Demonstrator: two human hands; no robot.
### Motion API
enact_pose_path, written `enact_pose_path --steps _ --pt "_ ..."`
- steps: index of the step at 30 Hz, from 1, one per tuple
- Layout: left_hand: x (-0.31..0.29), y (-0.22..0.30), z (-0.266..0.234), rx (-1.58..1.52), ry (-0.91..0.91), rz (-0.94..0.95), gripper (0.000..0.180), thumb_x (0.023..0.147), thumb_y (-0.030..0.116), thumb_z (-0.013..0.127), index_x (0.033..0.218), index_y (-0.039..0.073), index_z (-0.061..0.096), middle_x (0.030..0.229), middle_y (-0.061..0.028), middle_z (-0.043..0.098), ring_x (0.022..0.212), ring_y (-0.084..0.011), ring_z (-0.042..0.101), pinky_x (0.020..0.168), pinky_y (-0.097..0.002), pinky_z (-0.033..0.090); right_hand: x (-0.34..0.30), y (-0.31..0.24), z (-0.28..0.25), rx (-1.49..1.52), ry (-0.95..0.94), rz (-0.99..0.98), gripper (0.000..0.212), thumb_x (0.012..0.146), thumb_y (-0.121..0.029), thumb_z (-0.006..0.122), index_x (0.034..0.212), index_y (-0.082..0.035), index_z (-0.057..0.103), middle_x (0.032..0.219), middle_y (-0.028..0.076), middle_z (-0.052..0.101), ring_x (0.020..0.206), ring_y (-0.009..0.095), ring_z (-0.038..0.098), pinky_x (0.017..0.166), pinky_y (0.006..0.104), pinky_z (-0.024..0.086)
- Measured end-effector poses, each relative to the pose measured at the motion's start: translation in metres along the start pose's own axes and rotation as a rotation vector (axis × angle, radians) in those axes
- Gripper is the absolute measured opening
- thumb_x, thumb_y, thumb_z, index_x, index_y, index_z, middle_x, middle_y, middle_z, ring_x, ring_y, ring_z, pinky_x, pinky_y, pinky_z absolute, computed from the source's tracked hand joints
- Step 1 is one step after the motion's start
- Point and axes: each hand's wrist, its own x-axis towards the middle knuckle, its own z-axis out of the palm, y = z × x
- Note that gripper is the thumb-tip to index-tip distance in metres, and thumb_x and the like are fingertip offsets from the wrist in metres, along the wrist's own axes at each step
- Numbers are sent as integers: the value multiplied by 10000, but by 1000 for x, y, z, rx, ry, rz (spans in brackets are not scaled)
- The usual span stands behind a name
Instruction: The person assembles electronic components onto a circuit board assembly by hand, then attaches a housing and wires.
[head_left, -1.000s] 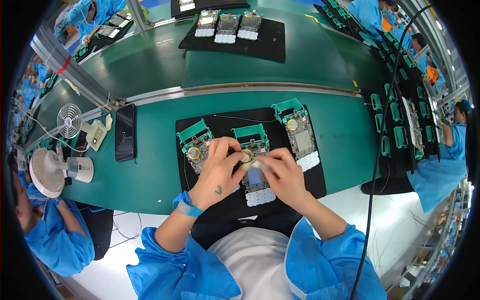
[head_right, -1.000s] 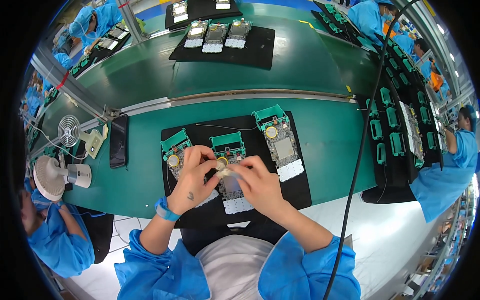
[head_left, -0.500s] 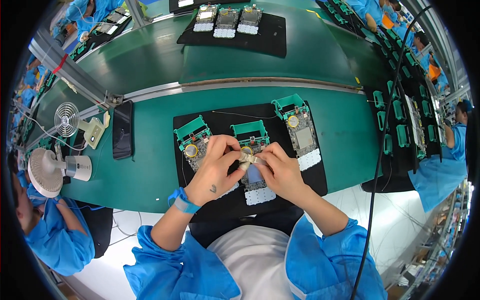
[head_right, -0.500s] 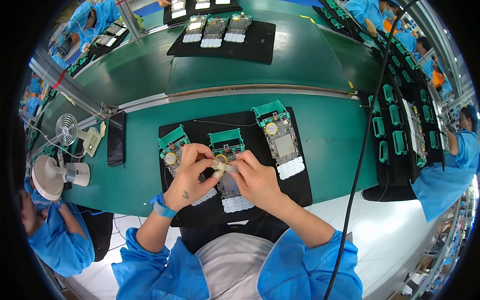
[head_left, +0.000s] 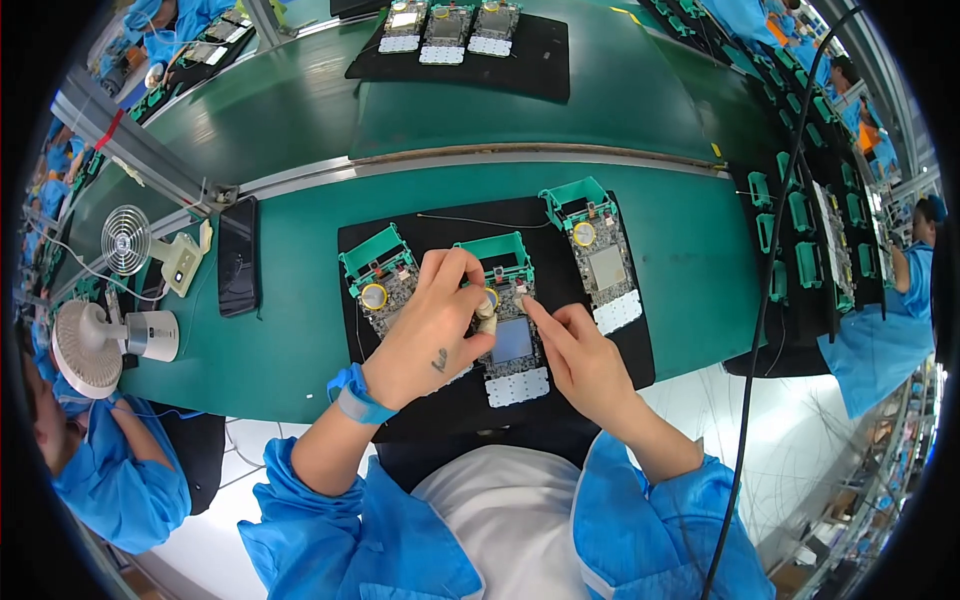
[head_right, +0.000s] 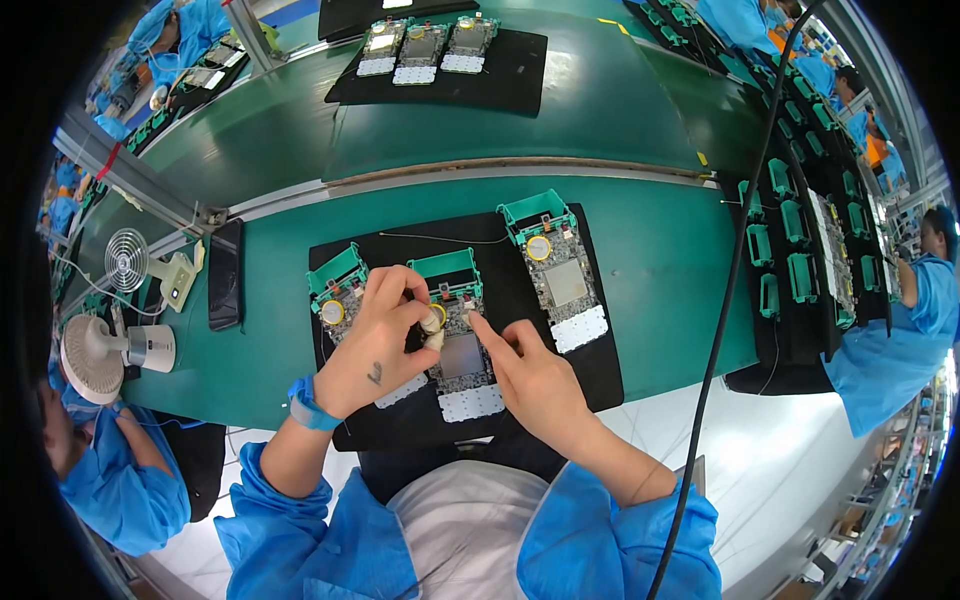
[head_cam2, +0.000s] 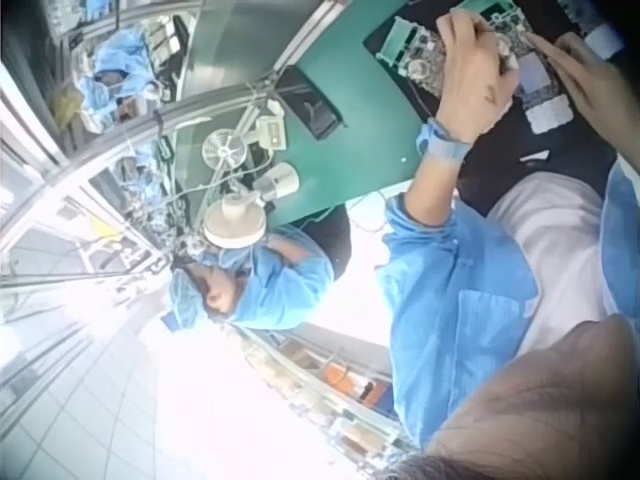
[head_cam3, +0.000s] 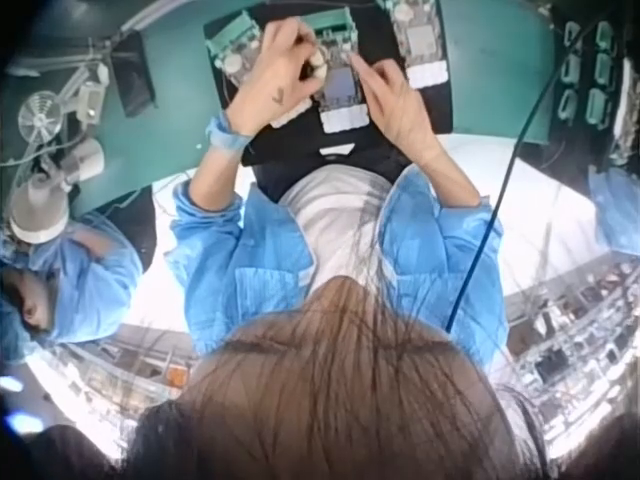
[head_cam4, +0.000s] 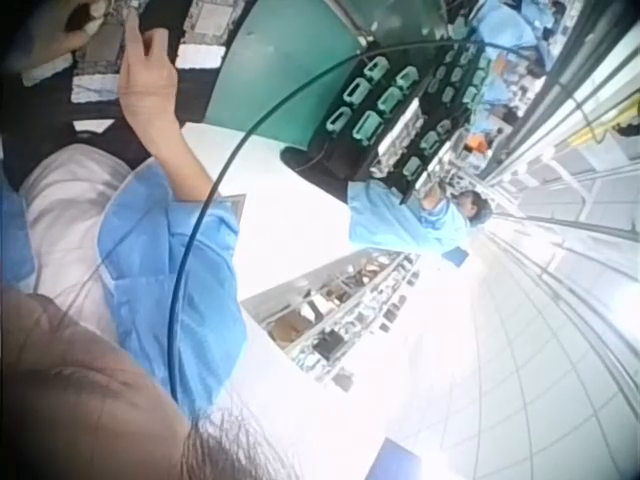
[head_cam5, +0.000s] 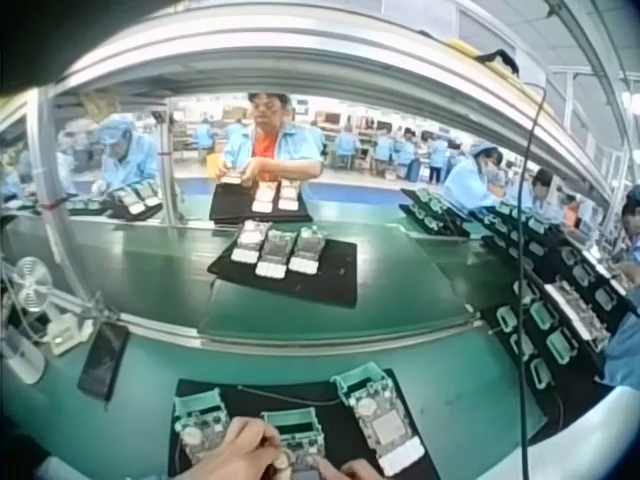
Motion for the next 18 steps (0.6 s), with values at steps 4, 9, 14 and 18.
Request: enact_pose_path --steps 4,9,14,18 --pt "3 0 -5 -4 -47 3 261 583 -19 740 789 -53 585 1050 -124 459 1035 -318 443 850 -370 443 -1 -3 -4 -42 0 -5 460 860 -3 609 1302 -126 576 697 59 499 523 190 529 469 336 450" --pt "4 -1 -6 -7 -73 6 251 587 -18 736 786 -58 590 1047 -123 458 1030 -315 440 853 -371 441 0 -5 -2 -113 38 -55 425 833 -17 642 1243 -127 628 615 33 473 459 158 493 413 306 413" --pt "5 5 -6 22 -87 -51 242 589 -10 736 777 -67 595 1036 -127 461 1026 -314 442 852 -365 444 -1 -6 1 -122 86 -68 418 819 -29 659 1225 -126 642 594 17 464 429 142 474 389 295 394" --pt "5 6 -5 36 -73 -66 233 589 -9 732 767 -71 595 1029 -132 466 1028 -316 444 852 -367 446 -3 -7 5 -130 52 -72 417 816 -34 662 1223 -121 644 596 14 464 429 137 474 390 287 401"
